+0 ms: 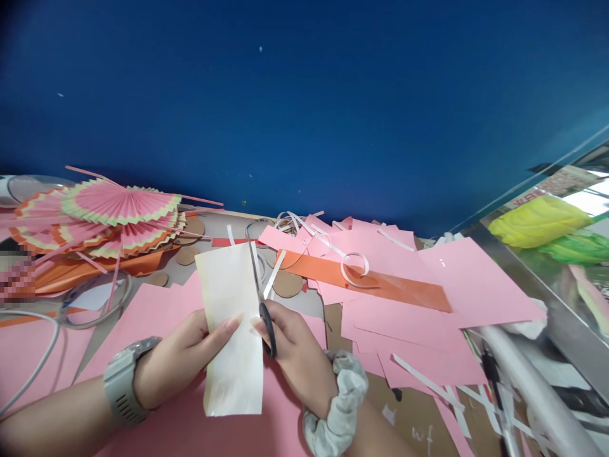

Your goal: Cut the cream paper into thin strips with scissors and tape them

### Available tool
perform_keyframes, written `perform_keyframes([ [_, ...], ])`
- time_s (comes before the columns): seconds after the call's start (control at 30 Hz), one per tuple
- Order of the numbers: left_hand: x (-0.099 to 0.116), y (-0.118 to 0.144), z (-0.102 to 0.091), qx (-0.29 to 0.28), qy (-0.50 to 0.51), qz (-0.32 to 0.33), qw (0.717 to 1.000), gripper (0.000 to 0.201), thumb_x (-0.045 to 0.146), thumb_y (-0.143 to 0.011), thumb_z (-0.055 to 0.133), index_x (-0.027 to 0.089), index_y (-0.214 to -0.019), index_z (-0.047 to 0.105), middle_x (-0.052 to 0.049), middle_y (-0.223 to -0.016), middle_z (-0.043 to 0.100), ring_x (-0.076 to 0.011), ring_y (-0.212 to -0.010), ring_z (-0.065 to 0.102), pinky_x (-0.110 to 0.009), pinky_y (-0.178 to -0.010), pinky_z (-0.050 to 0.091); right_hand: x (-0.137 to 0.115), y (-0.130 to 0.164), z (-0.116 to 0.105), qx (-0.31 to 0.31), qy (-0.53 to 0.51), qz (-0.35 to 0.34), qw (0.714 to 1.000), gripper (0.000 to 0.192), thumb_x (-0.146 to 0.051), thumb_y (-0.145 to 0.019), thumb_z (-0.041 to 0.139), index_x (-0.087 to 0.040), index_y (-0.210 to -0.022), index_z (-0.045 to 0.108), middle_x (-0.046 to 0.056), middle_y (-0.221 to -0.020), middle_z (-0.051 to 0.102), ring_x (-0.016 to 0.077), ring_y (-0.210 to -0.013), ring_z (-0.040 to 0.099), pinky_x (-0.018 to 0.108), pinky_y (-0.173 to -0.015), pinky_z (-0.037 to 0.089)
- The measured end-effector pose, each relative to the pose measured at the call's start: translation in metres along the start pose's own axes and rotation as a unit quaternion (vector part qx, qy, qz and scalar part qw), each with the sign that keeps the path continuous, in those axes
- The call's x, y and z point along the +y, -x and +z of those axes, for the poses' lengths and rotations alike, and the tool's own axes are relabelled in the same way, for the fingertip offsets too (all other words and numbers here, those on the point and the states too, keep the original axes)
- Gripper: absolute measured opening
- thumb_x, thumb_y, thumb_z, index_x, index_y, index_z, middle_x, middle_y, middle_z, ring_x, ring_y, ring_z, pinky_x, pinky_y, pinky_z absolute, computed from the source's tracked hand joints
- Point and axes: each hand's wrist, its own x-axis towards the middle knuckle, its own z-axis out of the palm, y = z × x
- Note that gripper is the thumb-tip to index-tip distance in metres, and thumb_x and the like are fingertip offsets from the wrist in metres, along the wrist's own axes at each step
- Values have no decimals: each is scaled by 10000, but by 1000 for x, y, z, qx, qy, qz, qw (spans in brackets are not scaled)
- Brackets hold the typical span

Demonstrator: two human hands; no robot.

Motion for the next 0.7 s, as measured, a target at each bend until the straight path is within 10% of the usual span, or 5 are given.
perform_keyframes([
  [0.7, 8, 4, 0, 42, 25, 63, 997, 375, 387, -845, 494, 138, -637, 681, -31, -520, 620, -158, -487, 576, -214, -461, 431, 4, 0, -2, 17, 6, 11, 1000, 218, -380, -920, 443, -269, -1025, 600, 9, -818, 547, 201, -772, 478, 274, -691, 423],
])
